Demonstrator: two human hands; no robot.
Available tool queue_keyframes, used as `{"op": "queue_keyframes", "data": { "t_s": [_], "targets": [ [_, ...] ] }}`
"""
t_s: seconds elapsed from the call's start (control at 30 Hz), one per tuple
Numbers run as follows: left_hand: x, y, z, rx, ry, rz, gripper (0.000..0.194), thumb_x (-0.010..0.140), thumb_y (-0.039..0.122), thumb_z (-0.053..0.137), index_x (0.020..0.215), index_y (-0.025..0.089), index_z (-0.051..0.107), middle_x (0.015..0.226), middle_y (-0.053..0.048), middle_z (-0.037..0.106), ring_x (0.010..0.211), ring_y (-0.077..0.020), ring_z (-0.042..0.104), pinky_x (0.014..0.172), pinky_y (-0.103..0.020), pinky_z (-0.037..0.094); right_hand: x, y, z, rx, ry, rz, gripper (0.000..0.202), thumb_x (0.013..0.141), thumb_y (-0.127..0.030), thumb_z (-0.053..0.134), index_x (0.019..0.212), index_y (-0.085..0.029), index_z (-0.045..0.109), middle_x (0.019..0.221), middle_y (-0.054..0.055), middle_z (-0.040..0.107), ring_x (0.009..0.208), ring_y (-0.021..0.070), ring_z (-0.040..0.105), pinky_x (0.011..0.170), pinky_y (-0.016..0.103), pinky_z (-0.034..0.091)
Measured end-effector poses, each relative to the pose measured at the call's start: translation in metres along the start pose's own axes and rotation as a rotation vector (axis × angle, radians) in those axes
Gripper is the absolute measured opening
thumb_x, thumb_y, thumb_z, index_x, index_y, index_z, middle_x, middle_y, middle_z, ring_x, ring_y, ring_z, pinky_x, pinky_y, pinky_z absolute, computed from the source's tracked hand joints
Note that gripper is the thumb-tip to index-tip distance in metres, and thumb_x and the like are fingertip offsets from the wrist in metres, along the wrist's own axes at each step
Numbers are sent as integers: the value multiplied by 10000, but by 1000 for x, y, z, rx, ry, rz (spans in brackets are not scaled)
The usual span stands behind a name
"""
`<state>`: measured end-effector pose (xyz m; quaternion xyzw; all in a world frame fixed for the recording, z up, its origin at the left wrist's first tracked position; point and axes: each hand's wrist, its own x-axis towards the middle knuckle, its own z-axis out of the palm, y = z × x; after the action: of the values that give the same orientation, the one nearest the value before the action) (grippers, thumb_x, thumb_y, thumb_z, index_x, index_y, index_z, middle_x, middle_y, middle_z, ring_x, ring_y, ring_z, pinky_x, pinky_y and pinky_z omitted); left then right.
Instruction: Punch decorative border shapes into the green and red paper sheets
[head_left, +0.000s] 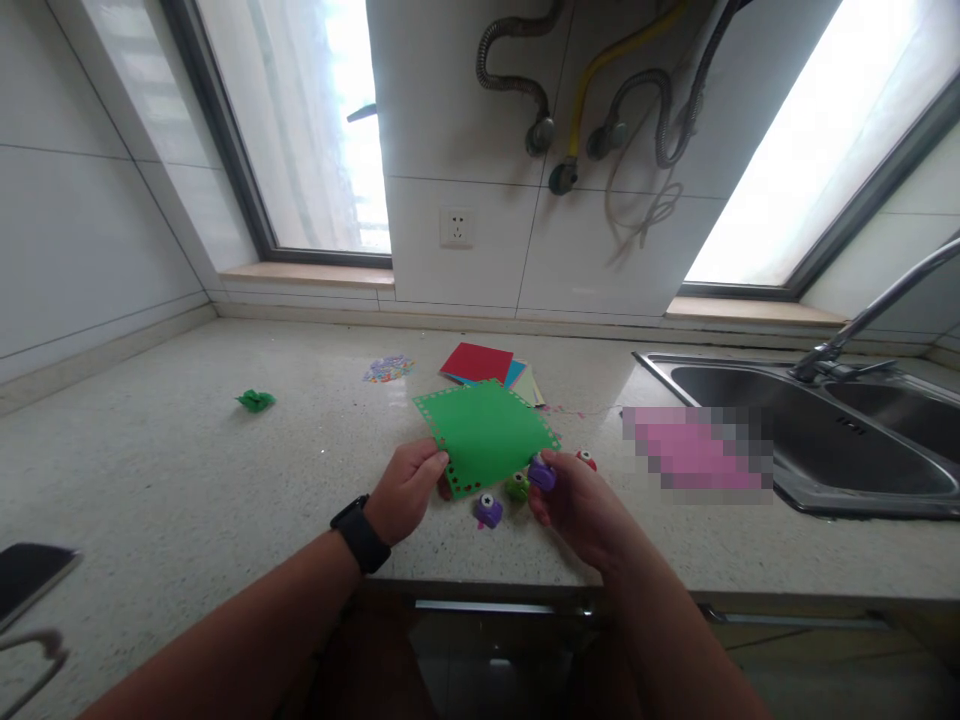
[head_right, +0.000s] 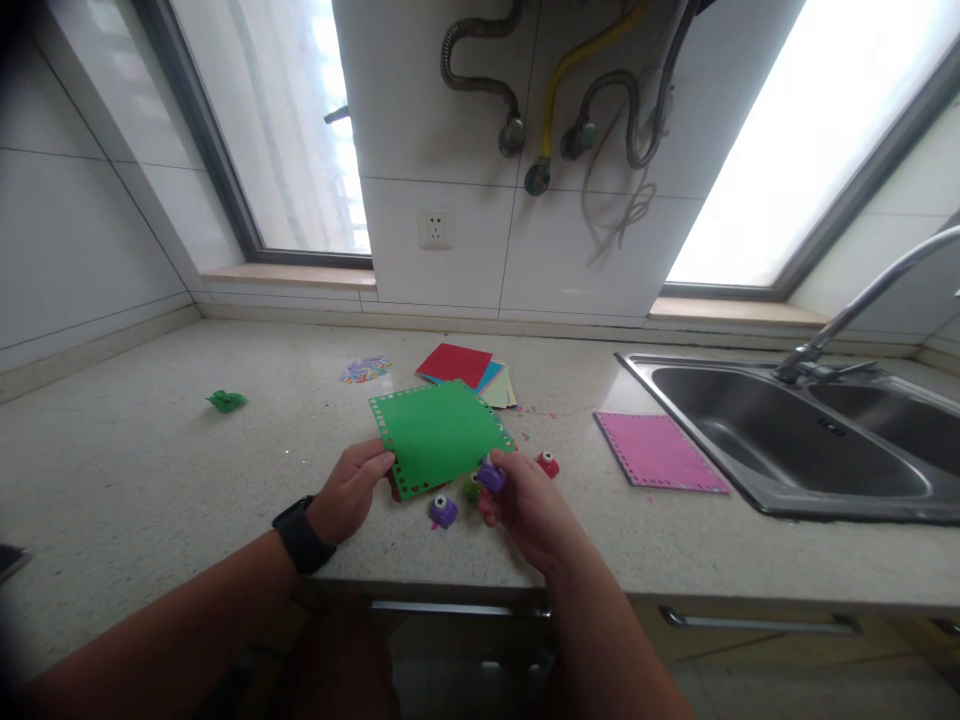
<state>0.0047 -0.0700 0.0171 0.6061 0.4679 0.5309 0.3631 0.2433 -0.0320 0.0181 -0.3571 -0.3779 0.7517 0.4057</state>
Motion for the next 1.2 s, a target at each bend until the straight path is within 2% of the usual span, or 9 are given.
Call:
{"op": "queue_keyframes", "data": {
  "t_s": [0.17,0.27,0.37,0.47,0.6,0.77,0.9,1.0,1.2],
  "targets": [
    [0,0,4,-17,-31,-24,350,913,363,534,638,185,659,555,-31,642,519,-195,596,582,-315,462,1,3,2,-72,66,-73,297,830,-432,700,711,-186,584,540,11,625,445,132,562,413,222,428],
    [-1,7,5,-49,-64,51,282,926,369,573,826,172,748,773,-60,740,710,-219,673,747,-339,525,-4,-2,1,-116,22,-196,312,814,-437,738,696,-181,602,571,21,640,501,147,592,448,242,454],
    [-1,15,5,4,-61,96,264,939,362,606,1040,185,773,1041,-88,772,976,-255,694,946,-377,502,-7,-11,-2,-225,-99,-339,296,855,-432,717,725,-177,643,625,24,648,564,157,603,508,275,482],
    [6,18,2,66,-13,63,278,943,379,616,1062,187,777,1076,-94,773,1024,-267,691,968,-392,503,-4,-26,-9,-399,-160,-415,238,897,-425,688,869,-189,665,692,8,634,608,160,610,539,288,489],
    [21,16,-7,67,125,-56,309,915,428,655,983,154,783,933,-88,784,913,-258,708,876,-378,546,7,-47,-26,-670,-28,-451,356,894,-427,707,1155,-211,598,762,-13,623,633,150,586,568,283,476],
    [47,20,-14,-133,304,-118,421,788,486,782,1008,127,759,896,-78,770,755,-199,693,697,-329,592,19,-61,-45,-1077,-16,-376,222,868,-388,719,946,-186,670,800,46,683,693,179,603,596,294,439],
    [76,28,-6,-388,315,-130,408,708,402,850,970,111,735,870,-61,756,674,-137,663,636,-271,578,21,-65,-41,-1378,-84,-350,146,849,-310,704,928,-190,732,834,64,721,726,198,624,654,315,442],
    [102,28,8,-459,297,-105,378,716,398,831,940,121,704,830,-45,736,635,-115,634,574,-236,539,19,-64,-33,-1524,-144,-393,169,878,-318,675,960,-194,756,906,93,736,823,234,645,744,345,461],
    [132,2,36,-509,205,-122,359,712,413,832,867,128,677,729,-19,685,549,-98,572,484,-217,459,18,-56,-29,-1609,-248,-434,225,971,-291,566,1018,-179,755,1006,127,739,973,261,656,884,367,466]
  ]
}}
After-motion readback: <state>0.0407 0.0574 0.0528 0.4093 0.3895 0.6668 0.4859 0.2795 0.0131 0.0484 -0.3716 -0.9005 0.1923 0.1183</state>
